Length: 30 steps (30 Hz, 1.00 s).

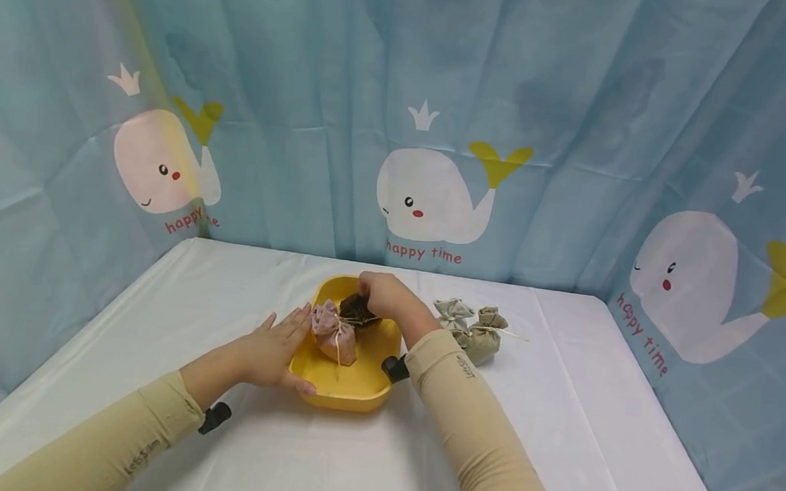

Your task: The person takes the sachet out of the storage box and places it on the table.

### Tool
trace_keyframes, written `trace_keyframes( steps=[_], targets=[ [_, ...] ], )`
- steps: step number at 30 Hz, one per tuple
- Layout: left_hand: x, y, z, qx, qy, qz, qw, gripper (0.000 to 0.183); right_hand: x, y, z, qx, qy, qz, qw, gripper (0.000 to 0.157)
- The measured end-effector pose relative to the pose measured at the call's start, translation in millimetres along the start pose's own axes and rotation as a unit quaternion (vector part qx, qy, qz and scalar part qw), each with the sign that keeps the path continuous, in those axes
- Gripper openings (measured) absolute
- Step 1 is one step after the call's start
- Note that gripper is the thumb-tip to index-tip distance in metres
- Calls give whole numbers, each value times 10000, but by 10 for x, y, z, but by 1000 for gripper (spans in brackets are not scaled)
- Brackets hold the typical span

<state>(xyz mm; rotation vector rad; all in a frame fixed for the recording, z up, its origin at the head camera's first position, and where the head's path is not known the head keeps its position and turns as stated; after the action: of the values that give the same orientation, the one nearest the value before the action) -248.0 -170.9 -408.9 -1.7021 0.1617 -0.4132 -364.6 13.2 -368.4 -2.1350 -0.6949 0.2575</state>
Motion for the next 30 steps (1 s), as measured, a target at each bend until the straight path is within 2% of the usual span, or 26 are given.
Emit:
trace_keyframes(
  steps=[7,16,23,30],
  targets=[
    [6,-8,6,-39,6,0,10000,126,-32,18,-5,117,-54,-265,9996,43],
    [1,-9,10,-79,-20,-73,9999,125,-34,25,-38,494,-393,-325,9975,21],
    [10,-21,16,-90,-6,-67,9999,126,-55,25,-4,576,-399,-70,9975,17],
    [7,-12,13,-79,-43,-68,9999,126,-55,-26,18,656,-650,100,9957,12]
  ],
)
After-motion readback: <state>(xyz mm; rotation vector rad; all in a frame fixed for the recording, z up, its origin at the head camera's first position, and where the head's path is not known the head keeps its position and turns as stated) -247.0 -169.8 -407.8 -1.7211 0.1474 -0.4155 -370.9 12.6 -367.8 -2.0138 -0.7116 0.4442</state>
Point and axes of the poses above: each hand's wrist, its own x-axis away from the middle knuckle, its own y-axis out of the palm, z = x × y, the point moved 2 cm from there along -x, towards the middle knuckle, and after that the axes turned 12 degrees about -x, right-handed, at the moved point
